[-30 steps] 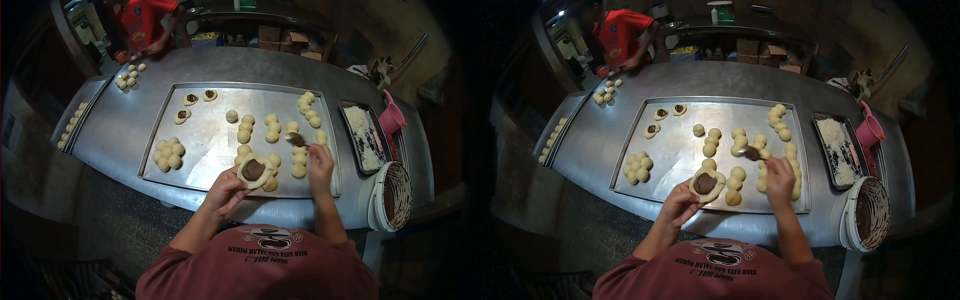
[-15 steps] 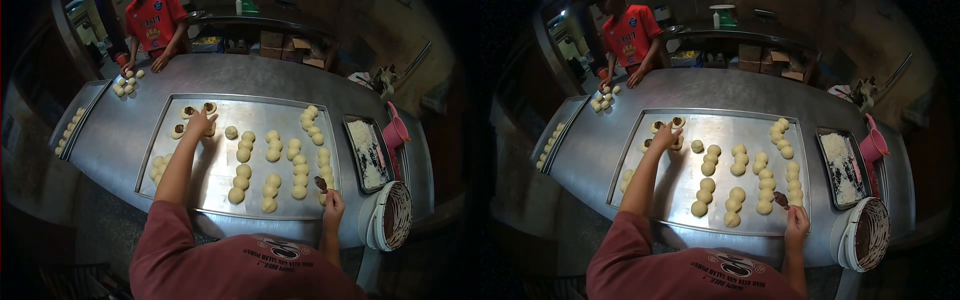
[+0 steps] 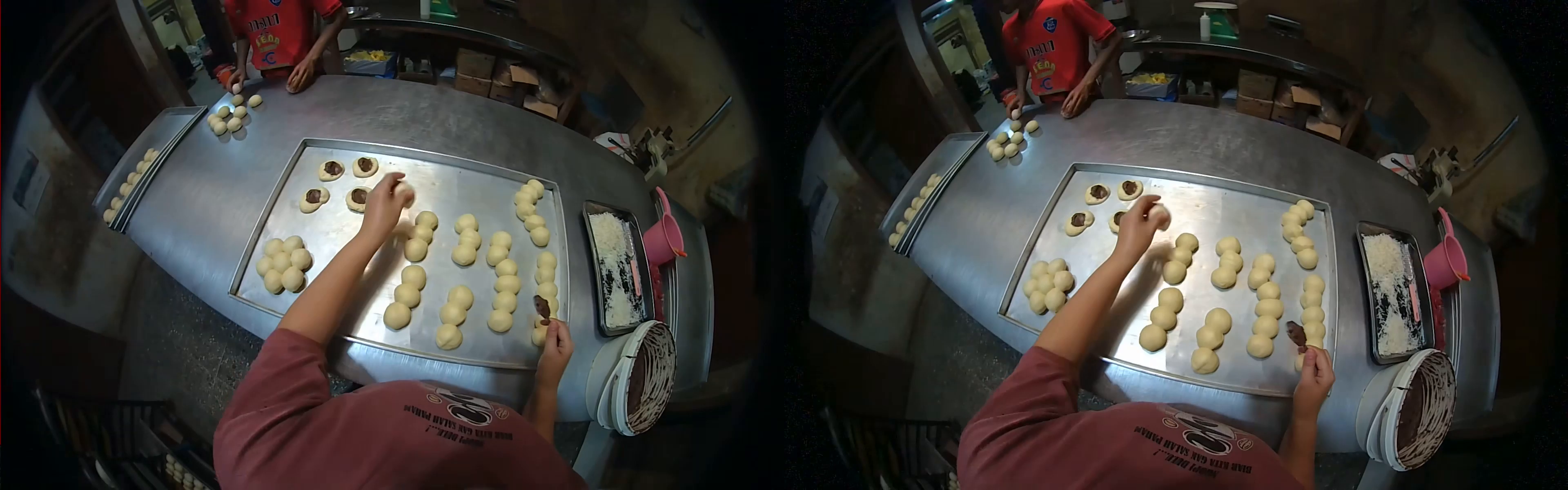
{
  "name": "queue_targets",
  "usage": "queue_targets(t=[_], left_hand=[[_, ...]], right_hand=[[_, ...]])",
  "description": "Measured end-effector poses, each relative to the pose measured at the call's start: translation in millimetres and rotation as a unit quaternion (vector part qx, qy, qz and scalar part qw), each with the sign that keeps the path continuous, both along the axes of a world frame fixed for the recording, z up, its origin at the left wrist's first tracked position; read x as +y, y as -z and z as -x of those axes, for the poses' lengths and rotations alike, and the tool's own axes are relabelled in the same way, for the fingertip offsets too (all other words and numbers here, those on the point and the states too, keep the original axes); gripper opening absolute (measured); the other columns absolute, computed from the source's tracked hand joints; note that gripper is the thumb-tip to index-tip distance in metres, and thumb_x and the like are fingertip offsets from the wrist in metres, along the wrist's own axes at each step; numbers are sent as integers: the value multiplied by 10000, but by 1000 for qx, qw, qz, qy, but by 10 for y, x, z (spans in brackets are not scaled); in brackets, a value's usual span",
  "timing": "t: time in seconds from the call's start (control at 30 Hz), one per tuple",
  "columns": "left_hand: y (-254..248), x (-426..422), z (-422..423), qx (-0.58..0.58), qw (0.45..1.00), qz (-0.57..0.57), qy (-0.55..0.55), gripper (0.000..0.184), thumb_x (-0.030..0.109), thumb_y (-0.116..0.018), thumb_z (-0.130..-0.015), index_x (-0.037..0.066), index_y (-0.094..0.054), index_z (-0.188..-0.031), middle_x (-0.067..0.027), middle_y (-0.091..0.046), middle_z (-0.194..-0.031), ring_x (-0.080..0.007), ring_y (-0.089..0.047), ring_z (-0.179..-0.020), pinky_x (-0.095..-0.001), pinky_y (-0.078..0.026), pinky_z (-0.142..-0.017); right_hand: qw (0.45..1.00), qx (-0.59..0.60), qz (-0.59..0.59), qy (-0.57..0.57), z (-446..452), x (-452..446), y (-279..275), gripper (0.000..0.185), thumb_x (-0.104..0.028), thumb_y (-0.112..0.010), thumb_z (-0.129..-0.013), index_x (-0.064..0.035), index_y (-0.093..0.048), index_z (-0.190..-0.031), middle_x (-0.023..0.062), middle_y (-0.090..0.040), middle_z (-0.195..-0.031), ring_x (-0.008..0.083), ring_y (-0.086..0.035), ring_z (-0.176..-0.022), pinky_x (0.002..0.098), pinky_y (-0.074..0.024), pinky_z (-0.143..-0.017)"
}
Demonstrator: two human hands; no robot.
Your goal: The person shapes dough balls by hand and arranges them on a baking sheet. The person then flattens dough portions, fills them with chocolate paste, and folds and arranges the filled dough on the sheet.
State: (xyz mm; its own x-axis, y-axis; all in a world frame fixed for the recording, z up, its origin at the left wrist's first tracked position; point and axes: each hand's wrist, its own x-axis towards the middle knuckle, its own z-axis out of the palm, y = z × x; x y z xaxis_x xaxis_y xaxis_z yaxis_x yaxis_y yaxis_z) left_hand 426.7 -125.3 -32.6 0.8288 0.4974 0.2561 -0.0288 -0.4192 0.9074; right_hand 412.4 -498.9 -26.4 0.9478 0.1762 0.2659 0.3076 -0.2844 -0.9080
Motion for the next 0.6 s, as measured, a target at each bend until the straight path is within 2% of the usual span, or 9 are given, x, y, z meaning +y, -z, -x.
queue_targets(t=[0.07,0.13,0.17,0.23,0.33,0.43,0.57,0.6], left_hand=[[-311,-198,165,-121,962,244,10,295,202,-520,-849,-13,-546,-1048,-149,-558,-957,-247,-532,-878,-307,-428,-793],[-383,-420,341,-208,838,496,88,373,288,-491,-874,11,-484,-1125,-132,-538,-1010,-212,-513,-931,-312,-412,-850],[-328,-537,419,-209,839,495,89,373,288,-491,-874,11,-484,-1125,-132,-538,-1010,-212,-513,-931,-312,-412,-850],[-191,-804,574,-173,666,714,135,456,360,-479,-856,20,-445,-1157,-142,-517,-1036,-215,-516,-937,-331,-419,-866],[-138,-1212,779,-104,650,742,124,496,374,-480,-845,22,-397,-1184,-166,-502,-1039,-222,-518,-928,-350,-434,-853],[-146,-1431,923,-81,625,761,155,388,322,-455,-880,17,-437,-1120,-137,-512,-1026,-200,-541,-884,-322,-473,-782],[-188,-1583,1016,-61,740,637,206,334,250,-474,-884,25,-424,-1127,-158,-510,-1034,-203,-540,-896,-300,-465,-814],[-231,-1637,1038,-59,739,638,209,334,250,-474,-884,25,-424,-1127,-158,-510,-1034,-203,-540,-896,-300,-465,-814]], right_hand=[[999,31,-21,8,39,-57,10,155,-76,-451,-851,37,-558,-851,64,-558,-803,155,-481,-722,241,-375,-695],[999,34,-40,-4,74,-16,-33,157,-78,-450,-854,37,-557,-853,63,-556,-805,152,-479,-726,239,-372,-697],[997,37,-62,-10,93,33,-65,158,-80,-450,-857,37,-555,-855,63,-555,-806,150,-476,-729,237,-369,-700],[993,41,-107,-19,134,117,-127,161,-85,-448,-863,37,-552,-858,62,-552,-810,144,-471,-737,232,-363,-705],[995,17,-93,-44,213,167,-210,163,-85,-447,-865,41,-550,-858,63,-548,-810,141,-467,-737,228,-361,-704],[994,-2,-78,-71,285,173,-255,165,-86,-446,-867,44,-548,-858,64,-545,-809,139,-462,-736,224,-359,-702],[994,11,-77,-72,364,120,-265,166,-84,-445,-869,47,-547,-860,61,-529,-790,140,-461,-727,222,-360,-694],[995,10,-76,-68,381,110,-281,166,-84,-445,-869,47,-547,-860,61,-529,-790,140,-461,-727,222,-360,-694]])
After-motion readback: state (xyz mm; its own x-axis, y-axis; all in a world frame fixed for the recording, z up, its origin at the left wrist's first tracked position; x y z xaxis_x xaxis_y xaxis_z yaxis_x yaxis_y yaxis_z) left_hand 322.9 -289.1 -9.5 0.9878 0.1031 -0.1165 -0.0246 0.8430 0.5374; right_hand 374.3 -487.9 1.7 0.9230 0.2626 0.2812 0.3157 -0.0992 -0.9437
